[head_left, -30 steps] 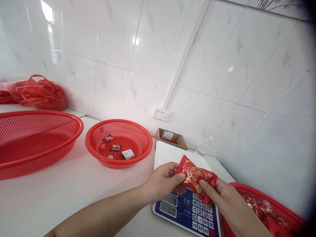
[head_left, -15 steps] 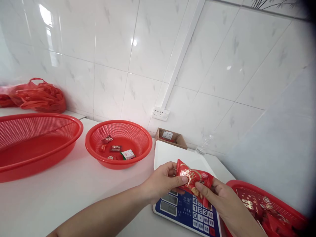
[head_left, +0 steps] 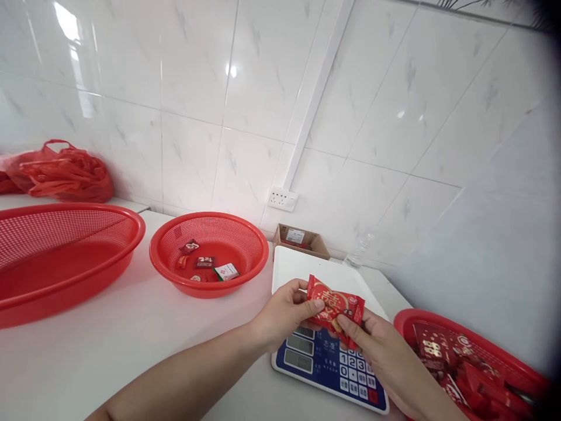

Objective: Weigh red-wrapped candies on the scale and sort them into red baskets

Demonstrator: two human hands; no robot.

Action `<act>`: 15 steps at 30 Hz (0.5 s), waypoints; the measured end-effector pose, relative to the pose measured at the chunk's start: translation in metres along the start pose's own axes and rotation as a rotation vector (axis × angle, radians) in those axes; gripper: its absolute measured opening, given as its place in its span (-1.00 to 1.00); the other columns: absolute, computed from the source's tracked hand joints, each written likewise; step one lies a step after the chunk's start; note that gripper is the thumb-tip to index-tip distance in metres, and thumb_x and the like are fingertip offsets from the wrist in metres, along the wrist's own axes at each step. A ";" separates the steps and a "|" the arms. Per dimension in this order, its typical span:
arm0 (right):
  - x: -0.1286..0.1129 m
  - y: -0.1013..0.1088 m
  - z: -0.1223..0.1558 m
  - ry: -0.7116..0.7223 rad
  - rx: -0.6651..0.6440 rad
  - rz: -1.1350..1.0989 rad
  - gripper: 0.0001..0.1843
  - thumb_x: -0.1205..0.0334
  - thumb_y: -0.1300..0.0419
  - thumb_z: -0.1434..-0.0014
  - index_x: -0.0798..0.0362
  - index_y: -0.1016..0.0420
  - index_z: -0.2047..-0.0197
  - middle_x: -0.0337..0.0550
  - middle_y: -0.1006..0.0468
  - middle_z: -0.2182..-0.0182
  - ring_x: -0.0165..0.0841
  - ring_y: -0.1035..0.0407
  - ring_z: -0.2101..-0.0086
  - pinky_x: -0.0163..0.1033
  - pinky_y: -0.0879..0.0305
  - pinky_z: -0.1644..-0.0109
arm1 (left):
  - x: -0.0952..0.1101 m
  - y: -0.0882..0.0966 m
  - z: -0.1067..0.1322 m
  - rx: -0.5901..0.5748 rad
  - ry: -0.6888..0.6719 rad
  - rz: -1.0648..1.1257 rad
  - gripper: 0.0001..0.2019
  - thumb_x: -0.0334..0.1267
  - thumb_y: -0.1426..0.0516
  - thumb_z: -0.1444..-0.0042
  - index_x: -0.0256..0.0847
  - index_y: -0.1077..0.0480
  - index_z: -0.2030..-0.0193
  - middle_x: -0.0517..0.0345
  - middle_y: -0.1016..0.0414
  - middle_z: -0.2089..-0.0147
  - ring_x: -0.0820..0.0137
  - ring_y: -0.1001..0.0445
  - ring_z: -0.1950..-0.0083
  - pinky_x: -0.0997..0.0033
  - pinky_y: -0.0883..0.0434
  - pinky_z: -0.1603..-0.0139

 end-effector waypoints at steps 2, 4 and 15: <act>0.004 -0.002 0.000 -0.042 -0.057 -0.120 -0.58 -0.11 -0.23 0.02 0.04 -0.50 0.23 -0.15 -0.51 0.41 -0.28 -0.38 0.38 -0.19 -0.33 0.29 | 0.000 0.002 -0.001 0.005 -0.004 0.054 -0.55 -0.08 -0.32 0.17 -0.28 -0.28 0.22 0.08 -0.46 0.30 0.43 -0.46 0.34 0.45 -0.37 0.33; 0.006 -0.002 0.000 -0.076 -0.083 -0.234 -0.56 -0.14 -0.21 0.00 0.00 -0.49 0.17 -0.13 -0.53 0.31 -0.30 -0.38 0.37 -0.22 -0.33 0.33 | -0.001 0.004 -0.001 0.003 0.025 0.169 -0.60 -0.13 -0.30 0.12 -0.28 -0.29 0.23 0.10 -0.46 0.32 0.49 -0.45 0.38 0.53 -0.37 0.37; -0.011 -0.003 0.002 0.014 -0.064 -0.151 -0.60 -0.14 -0.19 -0.02 -0.04 -0.41 0.18 -0.15 -0.53 0.27 -0.23 -0.39 0.23 -0.14 -0.32 0.12 | -0.021 -0.020 0.010 -0.187 0.289 0.196 -0.36 -0.11 -0.24 0.02 -0.18 -0.12 -0.17 0.09 -0.47 0.38 0.48 -0.44 0.47 0.47 -0.39 0.39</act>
Point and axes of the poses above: each hand's wrist, its own z-axis away from the middle knuckle, its own y-axis out of the back of the hand, x = y × z, the point moved 8 cm from there along -z, towards the middle knuckle
